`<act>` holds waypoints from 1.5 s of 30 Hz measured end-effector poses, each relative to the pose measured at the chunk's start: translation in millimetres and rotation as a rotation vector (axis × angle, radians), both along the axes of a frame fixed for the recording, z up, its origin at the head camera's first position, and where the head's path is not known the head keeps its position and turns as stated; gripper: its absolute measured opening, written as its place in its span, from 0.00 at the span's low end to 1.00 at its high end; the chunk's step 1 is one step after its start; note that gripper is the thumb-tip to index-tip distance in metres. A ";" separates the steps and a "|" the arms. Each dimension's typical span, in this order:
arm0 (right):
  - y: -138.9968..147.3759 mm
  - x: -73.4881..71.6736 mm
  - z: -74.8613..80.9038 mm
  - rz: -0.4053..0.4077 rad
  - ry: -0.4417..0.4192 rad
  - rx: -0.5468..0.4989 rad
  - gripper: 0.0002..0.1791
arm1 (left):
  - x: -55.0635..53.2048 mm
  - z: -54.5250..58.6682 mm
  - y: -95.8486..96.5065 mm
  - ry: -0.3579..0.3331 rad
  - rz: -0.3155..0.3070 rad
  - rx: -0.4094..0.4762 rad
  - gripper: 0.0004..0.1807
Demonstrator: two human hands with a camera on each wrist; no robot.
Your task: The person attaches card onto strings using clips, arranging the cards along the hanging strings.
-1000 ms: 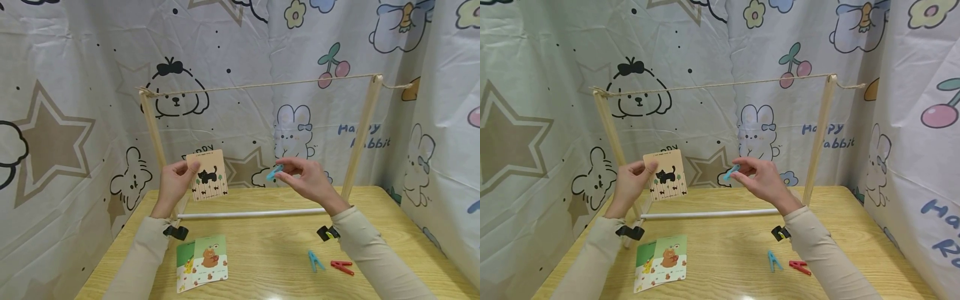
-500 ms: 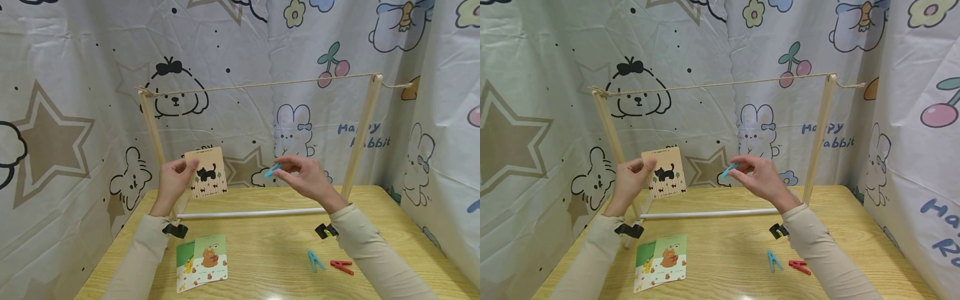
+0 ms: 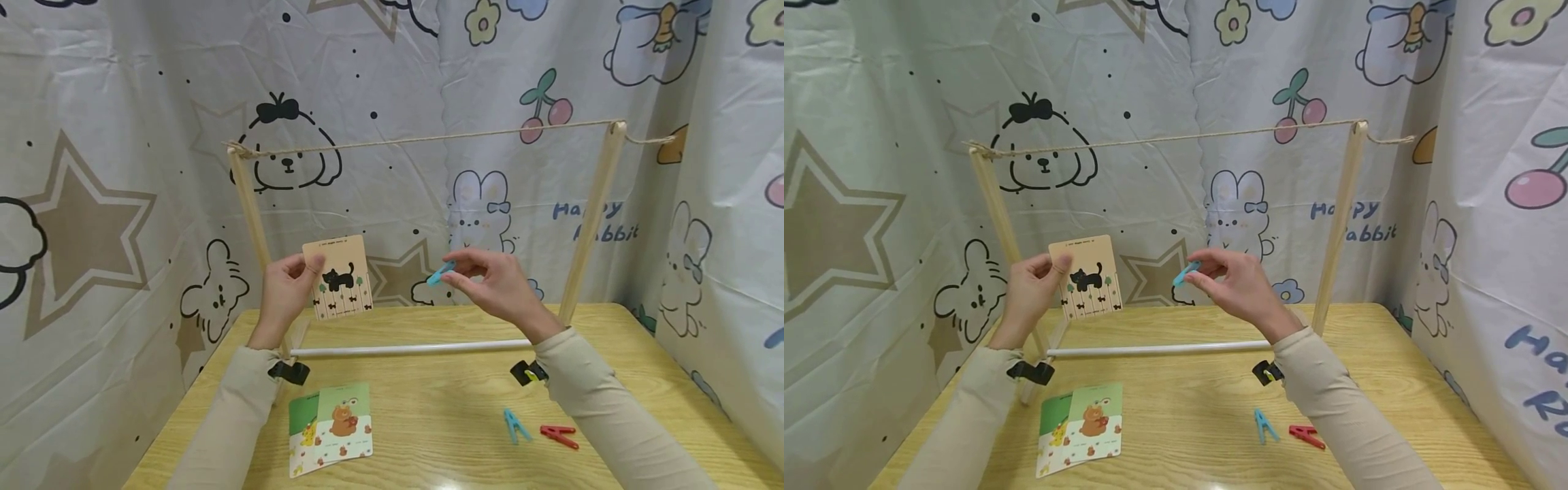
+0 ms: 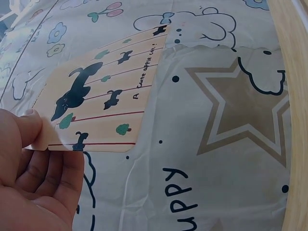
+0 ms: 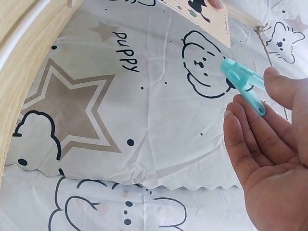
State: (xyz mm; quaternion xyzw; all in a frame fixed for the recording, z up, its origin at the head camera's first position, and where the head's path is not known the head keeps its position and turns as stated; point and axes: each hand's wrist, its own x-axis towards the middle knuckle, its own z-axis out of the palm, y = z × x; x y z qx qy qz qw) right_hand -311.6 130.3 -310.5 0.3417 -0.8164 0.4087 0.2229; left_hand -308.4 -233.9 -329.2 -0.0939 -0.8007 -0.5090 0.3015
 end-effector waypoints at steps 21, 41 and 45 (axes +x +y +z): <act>-8.2 -3.0 15.7 0.012 0.038 -0.008 0.14 | -5.2 4.3 0.7 0.053 -0.010 -0.021 0.24; -18.3 -8.2 28.5 0.020 0.071 -0.010 0.15 | 13.9 24.2 11.1 0.028 -0.018 0.019 0.17; -21.1 -8.3 32.3 0.026 0.091 -0.004 0.15 | 22.6 32.8 16.1 0.045 -0.027 0.008 0.17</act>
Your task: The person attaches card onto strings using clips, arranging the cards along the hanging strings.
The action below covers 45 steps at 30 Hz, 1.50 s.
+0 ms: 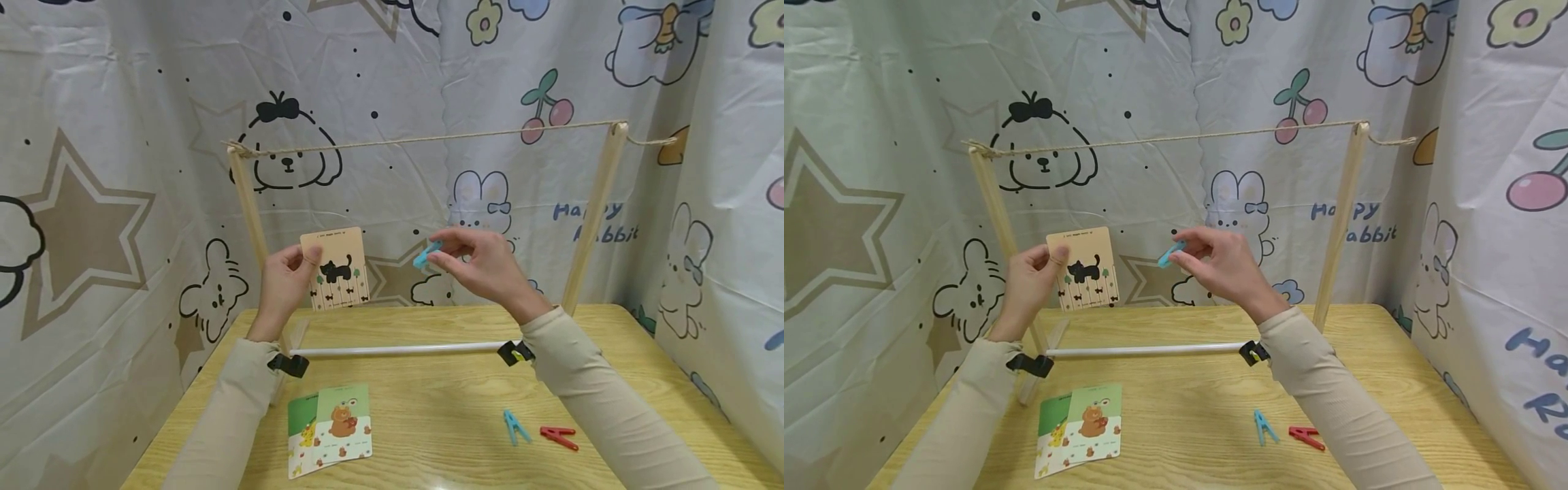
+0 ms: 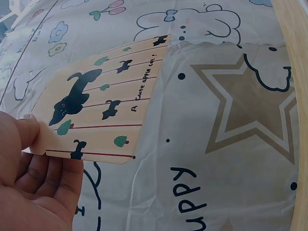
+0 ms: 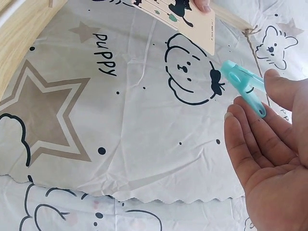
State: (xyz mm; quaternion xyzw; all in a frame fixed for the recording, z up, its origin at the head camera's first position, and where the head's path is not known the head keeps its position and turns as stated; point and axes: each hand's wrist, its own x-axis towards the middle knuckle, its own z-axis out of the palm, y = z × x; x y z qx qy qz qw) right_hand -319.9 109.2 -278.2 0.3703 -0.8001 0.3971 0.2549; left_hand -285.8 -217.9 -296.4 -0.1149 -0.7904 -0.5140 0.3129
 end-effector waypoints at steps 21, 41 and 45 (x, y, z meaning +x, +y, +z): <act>-14.1 -0.8 14.2 0.053 0.048 -0.049 0.14 | -0.7 4.3 1.3 0.005 0.020 0.017 0.18; -22.4 -1.3 31.1 0.045 0.081 -0.058 0.13 | -0.3 9.6 1.1 0.013 0.032 0.003 0.17; -24.4 -1.2 35.9 0.054 0.082 -0.074 0.13 | -2.6 9.4 1.4 0.017 0.048 -0.002 0.18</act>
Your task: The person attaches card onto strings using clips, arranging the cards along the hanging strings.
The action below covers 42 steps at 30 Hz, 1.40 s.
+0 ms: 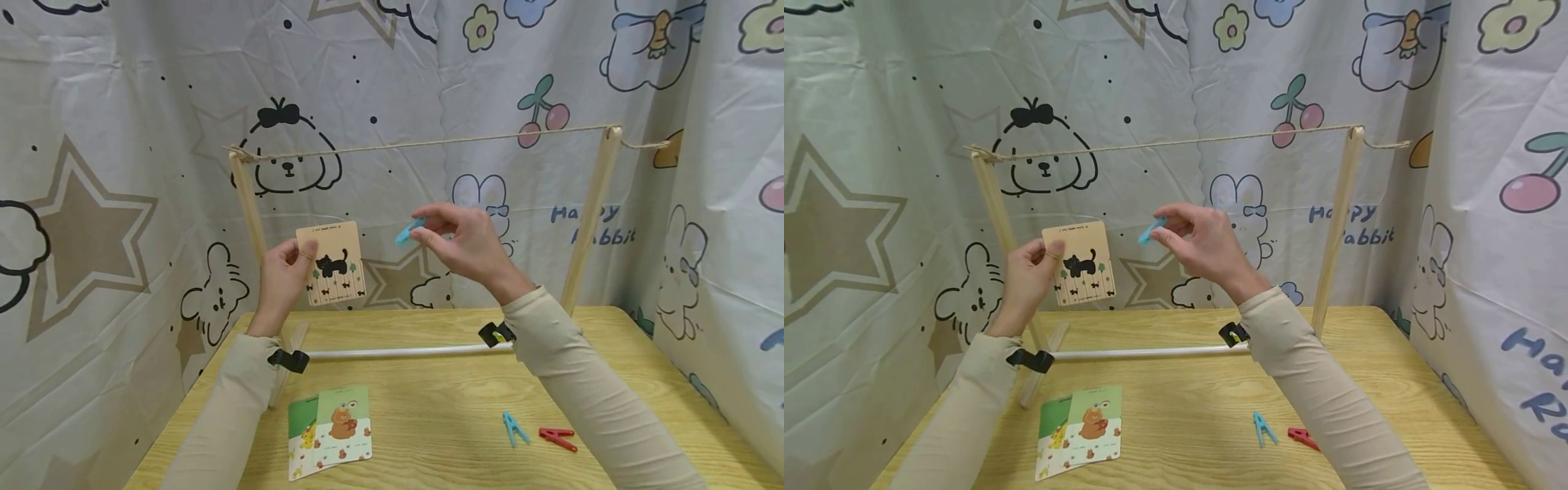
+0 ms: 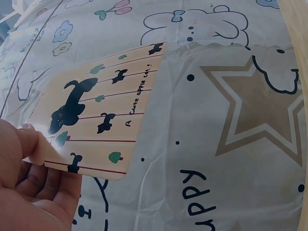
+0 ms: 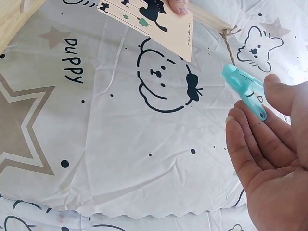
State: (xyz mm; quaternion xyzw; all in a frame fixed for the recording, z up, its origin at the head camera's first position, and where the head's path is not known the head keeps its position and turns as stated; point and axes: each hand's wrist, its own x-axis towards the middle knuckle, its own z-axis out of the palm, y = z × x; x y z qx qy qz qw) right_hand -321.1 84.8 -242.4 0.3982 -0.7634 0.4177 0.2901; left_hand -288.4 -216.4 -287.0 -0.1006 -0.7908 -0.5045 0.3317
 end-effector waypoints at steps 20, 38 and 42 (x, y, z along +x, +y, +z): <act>-8.3 -3.3 16.9 -0.006 -0.013 -0.013 0.14 | -33.1 -16.8 -18.2 0.043 -0.012 0.035 0.21; -19.9 -9.5 27.7 0.011 0.010 -0.032 0.12 | -6.7 7.9 -2.3 0.036 -0.022 0.012 0.18; -20.4 -12.4 27.2 0.022 -0.002 -0.037 0.12 | -11.6 6.9 -2.3 0.044 -0.017 0.023 0.19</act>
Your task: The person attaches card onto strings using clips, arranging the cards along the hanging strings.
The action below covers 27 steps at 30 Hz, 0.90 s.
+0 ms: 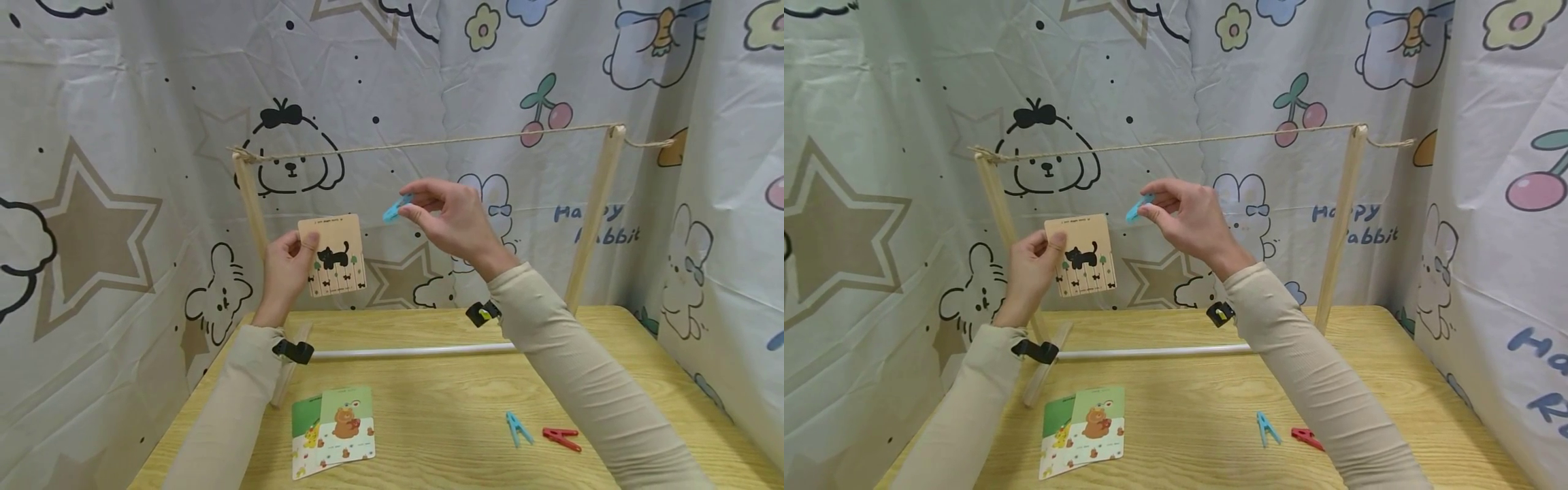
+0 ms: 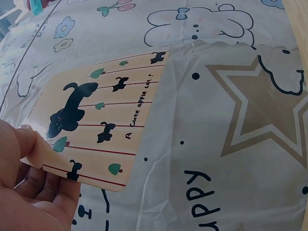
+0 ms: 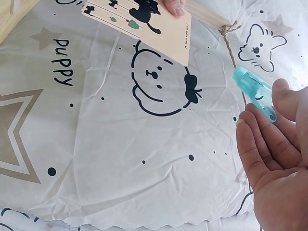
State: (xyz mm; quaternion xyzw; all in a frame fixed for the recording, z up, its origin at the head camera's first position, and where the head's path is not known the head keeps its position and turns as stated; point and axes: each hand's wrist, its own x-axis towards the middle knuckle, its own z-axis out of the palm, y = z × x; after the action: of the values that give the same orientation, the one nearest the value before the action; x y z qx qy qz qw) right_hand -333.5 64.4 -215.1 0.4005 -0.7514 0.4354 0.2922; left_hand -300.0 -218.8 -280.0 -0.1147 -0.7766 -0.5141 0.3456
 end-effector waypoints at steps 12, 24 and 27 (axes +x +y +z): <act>-6.7 -6.2 4.9 -0.016 -0.014 0.021 0.13 | -30.6 -12.3 -16.3 0.032 0.009 0.012 0.22; -15.1 -10.7 12.9 -0.021 -0.020 0.001 0.12 | -31.9 -8.1 -16.1 0.012 0.018 0.008 0.24; -17.3 -11.9 14.4 -0.015 -0.032 -0.002 0.12 | -31.5 -7.1 -16.4 0.014 0.021 0.005 0.24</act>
State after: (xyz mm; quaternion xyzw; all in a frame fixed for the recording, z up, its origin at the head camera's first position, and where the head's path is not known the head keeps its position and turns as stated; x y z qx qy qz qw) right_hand -345.4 47.0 -200.7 0.3877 -0.7585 0.4403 0.2839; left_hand -331.5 -235.2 -287.2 -0.1089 -0.7740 -0.5117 0.3567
